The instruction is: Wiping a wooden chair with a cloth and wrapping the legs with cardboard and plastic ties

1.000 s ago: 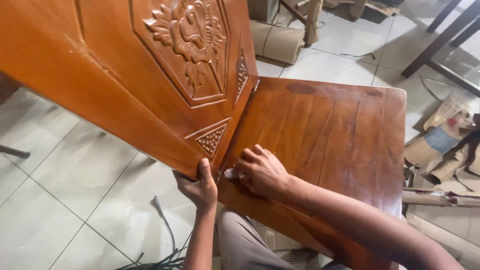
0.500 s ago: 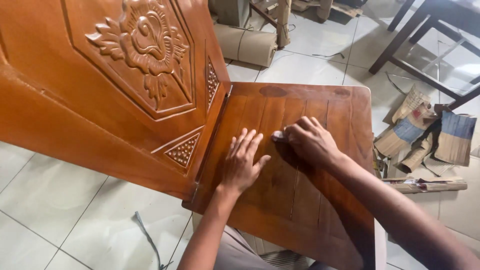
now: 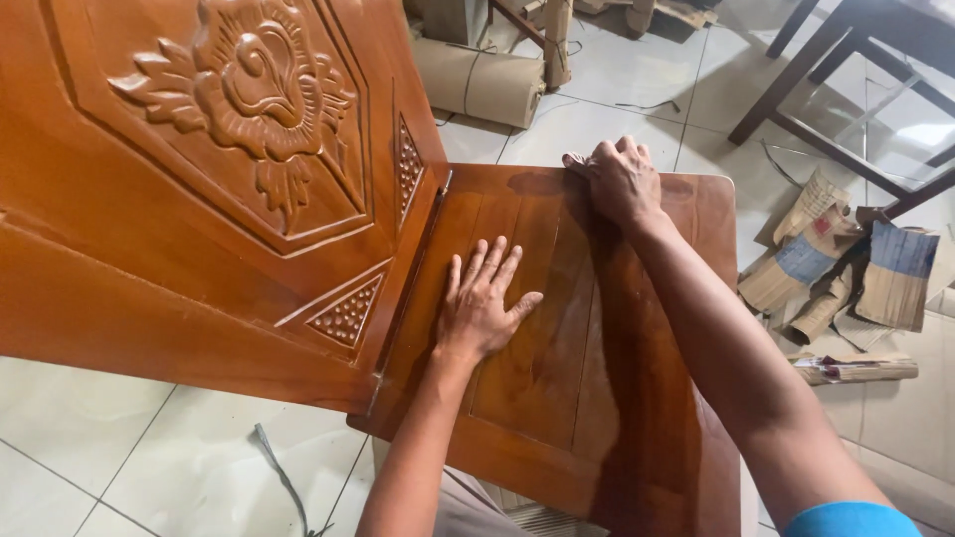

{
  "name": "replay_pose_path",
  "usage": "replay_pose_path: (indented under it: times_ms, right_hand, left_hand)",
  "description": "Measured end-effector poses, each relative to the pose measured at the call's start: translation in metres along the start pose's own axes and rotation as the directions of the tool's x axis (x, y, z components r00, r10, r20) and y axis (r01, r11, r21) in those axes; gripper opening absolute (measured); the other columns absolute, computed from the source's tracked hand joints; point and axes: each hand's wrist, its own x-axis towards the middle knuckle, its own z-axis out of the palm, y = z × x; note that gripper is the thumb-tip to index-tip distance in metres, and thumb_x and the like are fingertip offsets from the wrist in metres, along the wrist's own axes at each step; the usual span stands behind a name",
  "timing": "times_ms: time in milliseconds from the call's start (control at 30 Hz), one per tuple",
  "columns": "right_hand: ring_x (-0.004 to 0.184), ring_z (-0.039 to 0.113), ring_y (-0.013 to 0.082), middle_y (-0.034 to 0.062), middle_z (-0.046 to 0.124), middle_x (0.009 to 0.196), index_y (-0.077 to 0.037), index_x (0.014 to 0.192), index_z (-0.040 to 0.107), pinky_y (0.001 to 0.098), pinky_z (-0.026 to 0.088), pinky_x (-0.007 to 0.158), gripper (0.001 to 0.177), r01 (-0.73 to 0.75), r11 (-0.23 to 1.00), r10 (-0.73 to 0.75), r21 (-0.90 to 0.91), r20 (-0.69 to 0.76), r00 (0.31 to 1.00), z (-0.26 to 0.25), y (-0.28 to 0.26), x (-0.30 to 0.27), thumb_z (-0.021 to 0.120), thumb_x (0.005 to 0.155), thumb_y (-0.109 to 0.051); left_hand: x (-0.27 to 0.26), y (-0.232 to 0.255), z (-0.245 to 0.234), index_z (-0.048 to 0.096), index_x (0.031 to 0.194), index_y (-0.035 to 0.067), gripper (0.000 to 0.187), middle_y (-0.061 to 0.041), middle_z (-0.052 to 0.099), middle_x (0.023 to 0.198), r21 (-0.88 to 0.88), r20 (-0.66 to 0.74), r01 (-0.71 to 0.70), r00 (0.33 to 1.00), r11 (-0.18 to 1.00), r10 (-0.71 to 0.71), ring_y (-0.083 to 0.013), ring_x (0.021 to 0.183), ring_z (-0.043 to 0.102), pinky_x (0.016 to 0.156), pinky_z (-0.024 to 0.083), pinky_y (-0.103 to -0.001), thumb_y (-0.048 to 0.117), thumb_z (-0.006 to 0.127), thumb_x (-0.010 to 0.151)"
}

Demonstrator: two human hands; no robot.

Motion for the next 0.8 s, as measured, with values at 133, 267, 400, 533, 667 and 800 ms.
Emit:
replay_pose_path:
  times_ms: [133,267,400,533,667,800]
  right_hand:
    - [0.096,0.062,0.0336,0.0088,0.057,0.099,-0.016,0.099,0.065,0.0488,0.06,0.071,0.031,0.075,0.994,-0.077,-0.075,-0.026,0.997,0.016,0.022,-0.033,0.061,0.1,-0.046]
    - [0.096,0.065,0.0371,0.0104,0.058,0.098,-0.015,0.099,0.064,0.0497,0.061,0.073,0.024,0.172,0.983,-0.169,-0.057,0.054,0.984,-0.016,0.018,-0.11,0.065,0.092,-0.038]
    - [0.099,0.063,0.0292,0.003,0.055,0.101,-0.022,0.103,0.061,0.0449,0.063,0.072,0.023,0.163,0.981,-0.149,-0.107,0.125,0.981,-0.032,0.022,-0.144,0.068,0.088,-0.037]
    - [0.093,0.063,0.0295,0.0053,0.055,0.094,-0.021,0.095,0.06,0.0447,0.061,0.069,0.017,0.175,0.976,-0.175,-0.132,0.009,0.984,0.012,0.055,-0.088,0.061,0.092,-0.037]
    - [0.09,0.066,0.0336,0.0111,0.058,0.092,-0.011,0.094,0.063,0.0461,0.061,0.069,0.028,0.112,0.978,-0.134,-0.176,-0.117,0.984,0.031,0.055,-0.015,0.06,0.101,-0.039]
    - [0.097,0.068,0.0313,0.0113,0.061,0.095,-0.013,0.097,0.066,0.045,0.062,0.074,0.025,-0.039,0.98,0.03,-0.194,-0.049,0.998,0.037,0.049,0.02,0.051,0.102,-0.033]
  left_hand:
    - [0.002,-0.008,0.008,0.047,0.155,0.018,0.078,-0.012,0.042,0.162,0.031,0.016,-0.002,1.0,1.0,0.001,-0.0354,0.152,0.035,0.122,0.02,-0.065,0.068,0.048,0.096]
    - [0.0,-0.006,0.009,0.046,0.155,0.019,0.078,-0.012,0.041,0.163,0.054,0.033,0.0,0.999,0.999,-0.002,-0.0355,0.151,0.034,0.121,0.02,-0.066,0.069,0.046,0.096]
    - [0.003,-0.006,0.011,0.046,0.155,0.018,0.077,-0.012,0.041,0.163,0.078,0.036,0.001,0.999,0.997,-0.004,-0.0355,0.151,0.034,0.121,0.021,-0.066,0.067,0.049,0.096]
    - [0.005,-0.005,0.009,0.045,0.155,0.018,0.077,-0.011,0.04,0.163,0.063,0.04,0.007,0.999,0.998,-0.009,-0.036,0.152,0.033,0.121,0.02,-0.066,0.067,0.05,0.096]
    - [0.003,-0.006,0.011,0.046,0.155,0.018,0.077,-0.012,0.041,0.163,0.056,0.043,0.015,0.999,0.998,-0.018,-0.0363,0.151,0.034,0.121,0.02,-0.066,0.065,0.051,0.096]
    - [0.004,-0.007,0.011,0.046,0.155,0.019,0.077,-0.011,0.042,0.162,0.043,0.033,0.015,0.999,0.999,-0.017,-0.0356,0.151,0.035,0.121,0.02,-0.065,0.067,0.052,0.095]
